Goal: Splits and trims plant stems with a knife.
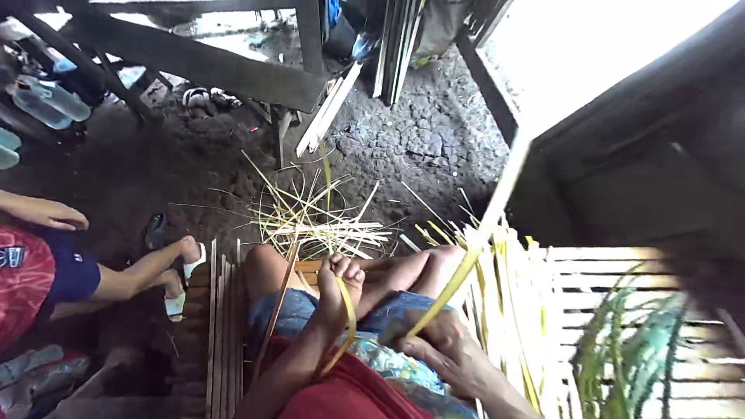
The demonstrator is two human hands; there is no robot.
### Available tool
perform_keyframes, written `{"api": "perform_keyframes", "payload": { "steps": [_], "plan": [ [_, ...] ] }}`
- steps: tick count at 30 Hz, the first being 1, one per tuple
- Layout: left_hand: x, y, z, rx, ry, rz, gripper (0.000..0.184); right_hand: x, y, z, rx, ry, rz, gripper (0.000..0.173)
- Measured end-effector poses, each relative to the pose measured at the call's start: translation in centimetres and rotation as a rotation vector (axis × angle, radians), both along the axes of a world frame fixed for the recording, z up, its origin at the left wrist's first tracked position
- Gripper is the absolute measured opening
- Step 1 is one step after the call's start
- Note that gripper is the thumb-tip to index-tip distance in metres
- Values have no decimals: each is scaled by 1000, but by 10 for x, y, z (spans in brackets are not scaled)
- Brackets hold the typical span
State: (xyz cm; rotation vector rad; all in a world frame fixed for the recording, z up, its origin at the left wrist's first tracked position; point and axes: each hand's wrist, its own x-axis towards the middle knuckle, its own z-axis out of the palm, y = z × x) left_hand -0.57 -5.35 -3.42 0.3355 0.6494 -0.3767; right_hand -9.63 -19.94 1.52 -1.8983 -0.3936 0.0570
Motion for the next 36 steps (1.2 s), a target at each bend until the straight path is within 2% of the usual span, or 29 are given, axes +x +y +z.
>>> {"api": "perform_keyframes", "payload": {
  "steps": [1,3,5,7,10,13,15,18,21,23,25,27,30,33,35,36],
  "plan": [
    [-1,1,-1,-13,-36,-61,53,3,3,0,-60,-43,-50,50],
    [-13,4,3,26,-241,-317,49,19,2,-7,-147,-81,-224,46],
    [-22,7,15,9,-308,-452,59,32,-4,-11,-131,-68,-346,38],
    [-29,10,21,14,-281,-412,58,30,2,-11,-79,-9,-287,36],
    [-30,14,13,26,-221,-196,48,13,23,-15,-23,101,-65,40],
    [-27,22,3,30,-83,-62,44,1,18,-2,58,86,66,44],
    [-30,25,2,58,-109,-120,42,-1,15,5,-62,-22,13,47],
    [-32,22,17,149,-300,-407,43,15,19,-3,-369,-181,-261,45],
    [-21,18,24,163,-317,-454,40,29,23,-9,-318,-148,-318,37],
    [-11,19,12,-2,-377,-365,35,27,34,-14,-282,-178,-292,41],
    [2,13,1,-125,-284,-236,36,19,39,-13,-306,-257,-246,46],
    [4,12,-5,-94,-159,-157,34,13,39,-7,-334,-312,-197,48],
    [-9,19,-9,-167,-375,-305,35,21,33,-11,-412,-333,-270,42],
    [-11,14,19,-14,-322,-470,49,33,26,-12,-421,-243,-375,43],
    [-10,16,24,21,-374,-491,46,31,30,-15,-354,-127,-322,52],
    [-10,19,20,19,-439,-497,42,28,34,-16,-348,-62,-277,65]
  ]
}}
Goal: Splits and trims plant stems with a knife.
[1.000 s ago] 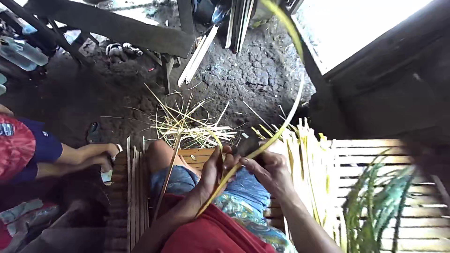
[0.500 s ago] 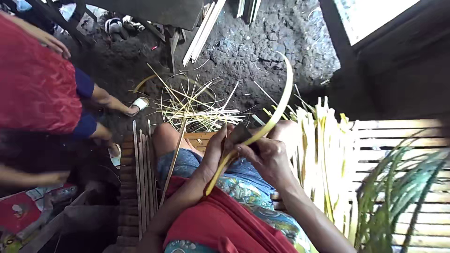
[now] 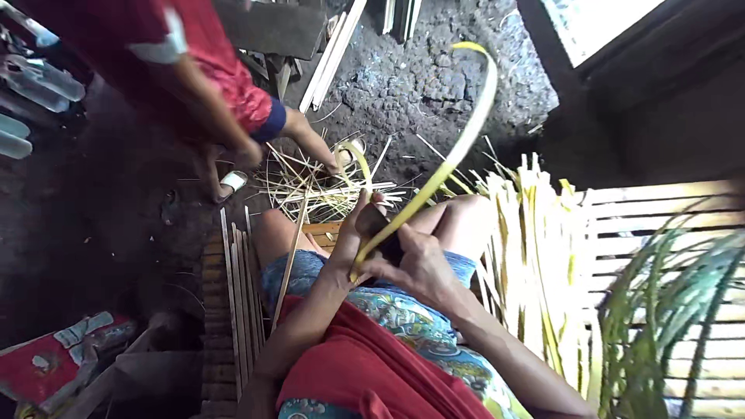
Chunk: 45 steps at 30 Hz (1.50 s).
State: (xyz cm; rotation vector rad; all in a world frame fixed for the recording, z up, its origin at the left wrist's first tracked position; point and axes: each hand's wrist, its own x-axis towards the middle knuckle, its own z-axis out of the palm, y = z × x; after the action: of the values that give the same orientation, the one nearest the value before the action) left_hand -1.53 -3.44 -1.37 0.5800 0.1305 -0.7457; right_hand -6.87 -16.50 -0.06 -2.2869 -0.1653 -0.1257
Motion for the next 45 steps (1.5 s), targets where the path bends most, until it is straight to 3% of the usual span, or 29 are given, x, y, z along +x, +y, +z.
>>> {"api": "perform_keyframes", "payload": {
  "steps": [1,3,9,13,16,18,20,21,24,26,28,32,34,37,39,42,45],
  "plan": [
    [0,4,-4,4,-71,-6,39,-1,5,-1,-8,52,19,79],
    [4,0,-9,7,-133,2,36,-1,9,-4,-52,74,-1,91],
    [17,-22,-11,-126,52,61,45,2,4,-18,115,65,-66,66],
    [33,-35,-25,-200,197,232,47,-3,9,-27,76,-34,-29,61],
    [33,-21,-37,7,89,129,41,-8,17,-35,11,-56,20,64],
    [35,-14,-39,296,12,14,56,-9,17,-30,9,107,96,64],
    [38,-8,-33,425,-90,-133,74,-6,9,-24,41,346,223,62],
    [40,-4,-29,434,-173,-202,70,-3,4,-24,69,456,307,61],
    [44,5,-15,489,-313,-263,29,1,-15,-29,154,703,563,51],
    [45,9,-8,496,-357,-242,19,7,-35,-25,142,845,608,48],
    [40,10,-4,457,-436,-263,15,13,-62,-25,205,851,465,50],
    [14,-12,2,409,-539,-483,18,43,-94,-6,560,749,-120,52],
    [4,-29,7,445,-628,-627,23,59,-105,6,628,698,-175,50],
    [3,-52,0,492,-852,-757,32,72,-118,20,735,554,-122,31],
    [3,-61,-3,527,-981,-776,37,70,-130,30,714,474,-99,26],
    [4,-57,6,573,-1085,-743,53,46,-163,51,518,463,-176,19],
    [15,-28,-6,809,-1092,-555,45,-9,-204,57,364,551,-286,18]
  ]
}}
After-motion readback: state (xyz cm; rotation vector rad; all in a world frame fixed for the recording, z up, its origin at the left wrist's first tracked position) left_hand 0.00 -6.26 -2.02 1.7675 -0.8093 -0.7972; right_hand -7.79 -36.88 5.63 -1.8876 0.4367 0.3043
